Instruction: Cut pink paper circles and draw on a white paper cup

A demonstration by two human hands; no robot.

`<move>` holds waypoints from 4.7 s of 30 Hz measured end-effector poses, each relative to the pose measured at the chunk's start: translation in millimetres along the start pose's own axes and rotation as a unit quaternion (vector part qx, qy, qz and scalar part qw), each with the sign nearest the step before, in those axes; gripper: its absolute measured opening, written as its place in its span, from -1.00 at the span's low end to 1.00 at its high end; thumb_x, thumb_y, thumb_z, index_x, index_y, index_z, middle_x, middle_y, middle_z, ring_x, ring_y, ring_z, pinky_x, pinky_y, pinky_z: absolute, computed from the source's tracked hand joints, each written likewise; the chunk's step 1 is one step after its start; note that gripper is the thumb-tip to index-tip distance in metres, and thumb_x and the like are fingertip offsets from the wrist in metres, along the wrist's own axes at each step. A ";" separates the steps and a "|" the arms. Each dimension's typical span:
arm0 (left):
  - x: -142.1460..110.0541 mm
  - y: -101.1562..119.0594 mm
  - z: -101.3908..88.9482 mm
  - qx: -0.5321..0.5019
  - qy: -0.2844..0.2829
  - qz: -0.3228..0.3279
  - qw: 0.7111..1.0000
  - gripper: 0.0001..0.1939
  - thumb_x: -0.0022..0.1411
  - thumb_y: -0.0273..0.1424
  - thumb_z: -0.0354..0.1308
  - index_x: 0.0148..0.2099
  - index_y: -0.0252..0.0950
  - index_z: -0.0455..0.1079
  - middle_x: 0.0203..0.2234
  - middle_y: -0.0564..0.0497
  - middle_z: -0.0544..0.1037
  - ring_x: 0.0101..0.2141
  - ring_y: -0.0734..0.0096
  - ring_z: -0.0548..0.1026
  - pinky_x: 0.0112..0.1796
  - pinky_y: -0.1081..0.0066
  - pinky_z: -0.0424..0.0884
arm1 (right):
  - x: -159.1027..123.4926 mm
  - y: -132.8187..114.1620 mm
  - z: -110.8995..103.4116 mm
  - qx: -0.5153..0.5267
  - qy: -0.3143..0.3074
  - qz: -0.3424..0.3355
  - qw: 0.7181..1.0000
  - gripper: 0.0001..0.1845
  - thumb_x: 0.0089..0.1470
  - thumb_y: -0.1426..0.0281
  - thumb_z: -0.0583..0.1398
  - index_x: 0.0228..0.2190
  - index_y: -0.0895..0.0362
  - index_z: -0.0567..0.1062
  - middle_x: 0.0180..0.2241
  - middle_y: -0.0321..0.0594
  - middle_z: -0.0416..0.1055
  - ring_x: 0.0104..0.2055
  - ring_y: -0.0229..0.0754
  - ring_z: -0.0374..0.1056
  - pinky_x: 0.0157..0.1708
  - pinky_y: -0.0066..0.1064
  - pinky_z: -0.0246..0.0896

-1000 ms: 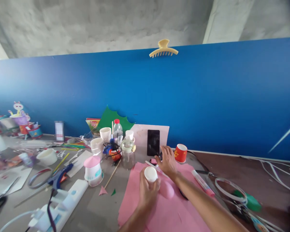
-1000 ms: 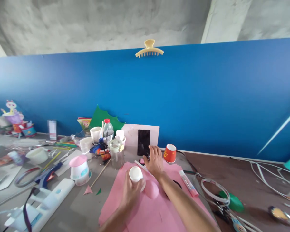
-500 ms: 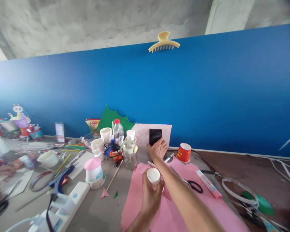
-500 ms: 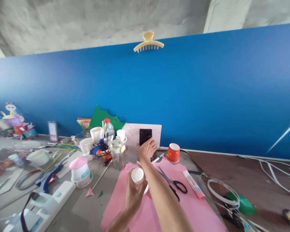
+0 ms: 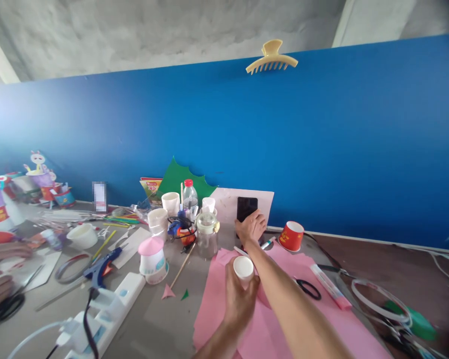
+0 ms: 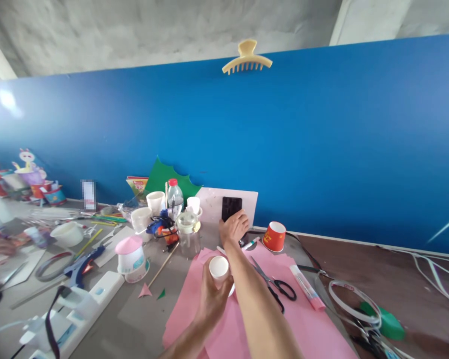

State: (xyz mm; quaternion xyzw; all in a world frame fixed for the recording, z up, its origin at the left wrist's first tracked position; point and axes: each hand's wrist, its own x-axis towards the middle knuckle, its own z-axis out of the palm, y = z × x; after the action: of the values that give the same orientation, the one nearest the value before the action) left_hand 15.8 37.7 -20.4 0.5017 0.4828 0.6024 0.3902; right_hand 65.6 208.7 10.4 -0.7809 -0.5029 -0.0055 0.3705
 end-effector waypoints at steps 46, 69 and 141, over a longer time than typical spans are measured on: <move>1.0 1.5 -0.9 0.032 0.008 -0.012 0.999 -0.56 0.04 -0.37 0.21 0.00 -0.30 0.26 -0.20 -0.09 0.46 -0.18 0.21 0.43 -0.13 0.27 0.35 | 71.7 56.0 -57.7 -0.173 -0.092 -0.377 0.905 -0.39 0.15 0.59 -0.07 0.24 0.19 0.11 -0.04 0.10 0.31 -0.03 0.10 0.15 -0.08 -0.15 -0.03; -0.9 5.4 1.1 0.048 0.017 -0.031 0.998 -0.51 0.00 -0.38 0.19 0.01 -0.32 0.24 -0.16 -0.13 0.44 -0.13 0.15 0.42 -0.11 0.24 0.35 | 25.6 86.2 -50.1 -0.214 -0.142 -0.472 0.843 -0.41 0.11 0.66 0.00 0.14 0.04 0.30 -0.19 -0.09 0.38 -0.13 -0.05 0.22 -0.06 -0.26 -0.08; -1.4 4.2 -0.3 0.038 0.007 -0.017 0.999 -0.52 0.05 -0.36 0.20 0.03 -0.34 0.25 -0.18 -0.15 0.45 -0.16 0.15 0.43 -0.14 0.27 0.36 | 32.2 50.0 -40.2 -0.222 -0.174 -0.470 0.836 -0.35 -0.02 0.68 0.08 0.12 0.09 0.33 -0.12 -0.02 0.39 -0.06 0.00 0.20 -0.12 -0.25 -0.07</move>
State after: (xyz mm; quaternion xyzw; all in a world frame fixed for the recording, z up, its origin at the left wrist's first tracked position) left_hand 15.8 35.3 -16.5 0.5033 0.5164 0.5807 0.3778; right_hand 135.6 199.5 23.1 -0.4997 -0.8511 -0.1545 0.0467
